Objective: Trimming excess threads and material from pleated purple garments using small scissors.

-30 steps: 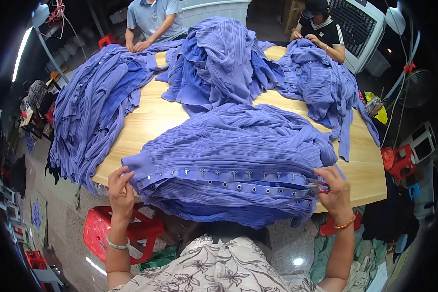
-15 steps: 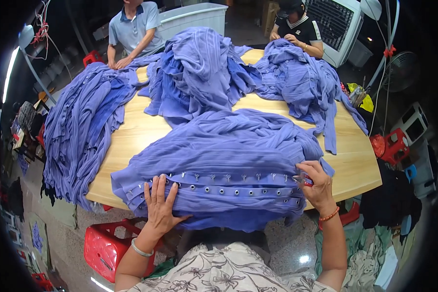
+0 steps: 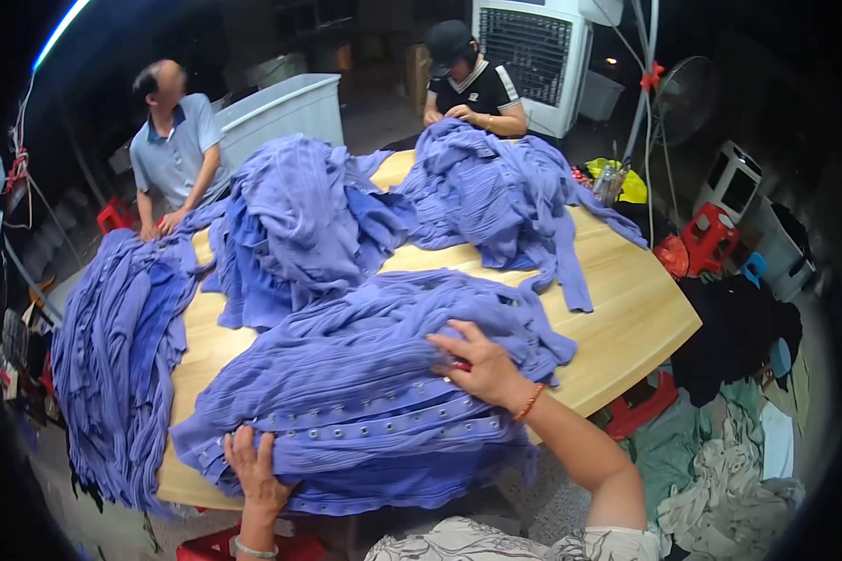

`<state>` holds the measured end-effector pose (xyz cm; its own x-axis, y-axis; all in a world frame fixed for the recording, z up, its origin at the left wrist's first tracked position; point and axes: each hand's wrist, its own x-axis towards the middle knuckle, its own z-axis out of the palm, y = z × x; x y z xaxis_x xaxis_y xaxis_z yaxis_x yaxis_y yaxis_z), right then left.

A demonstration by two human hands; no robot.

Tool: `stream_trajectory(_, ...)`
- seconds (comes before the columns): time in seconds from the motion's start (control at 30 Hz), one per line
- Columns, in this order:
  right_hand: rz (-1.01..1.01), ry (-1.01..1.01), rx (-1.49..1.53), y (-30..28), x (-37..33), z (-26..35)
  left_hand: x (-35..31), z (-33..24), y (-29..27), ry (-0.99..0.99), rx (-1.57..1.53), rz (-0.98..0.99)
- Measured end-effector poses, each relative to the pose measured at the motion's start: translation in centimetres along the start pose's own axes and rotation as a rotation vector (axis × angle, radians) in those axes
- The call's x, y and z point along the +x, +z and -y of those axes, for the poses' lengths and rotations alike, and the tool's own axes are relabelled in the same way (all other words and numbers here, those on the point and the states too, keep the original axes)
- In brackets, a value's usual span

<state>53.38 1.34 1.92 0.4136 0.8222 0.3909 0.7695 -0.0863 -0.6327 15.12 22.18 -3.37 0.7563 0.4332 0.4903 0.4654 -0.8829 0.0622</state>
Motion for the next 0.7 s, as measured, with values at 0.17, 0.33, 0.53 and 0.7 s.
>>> stream_trajectory(0.17,0.010,0.002,0.037,2.4,1.3,1.7,-0.1,2.4,-0.6,-0.025,0.036,-0.053)
stream_trajectory(0.33,-0.054,0.023,0.016,5.2,3.6,1.4,1.3,5.4,1.1,-0.028,0.051,-0.049)
stream_trajectory(0.53,-0.137,-0.100,-0.001,7.0,7.3,1.2,3.0,6.9,0.5,-0.135,0.110,-0.035)
stream_trajectory(0.7,-0.193,-0.096,0.030,5.3,5.4,1.3,-0.7,1.3,-0.7,-0.331,0.055,-0.141)
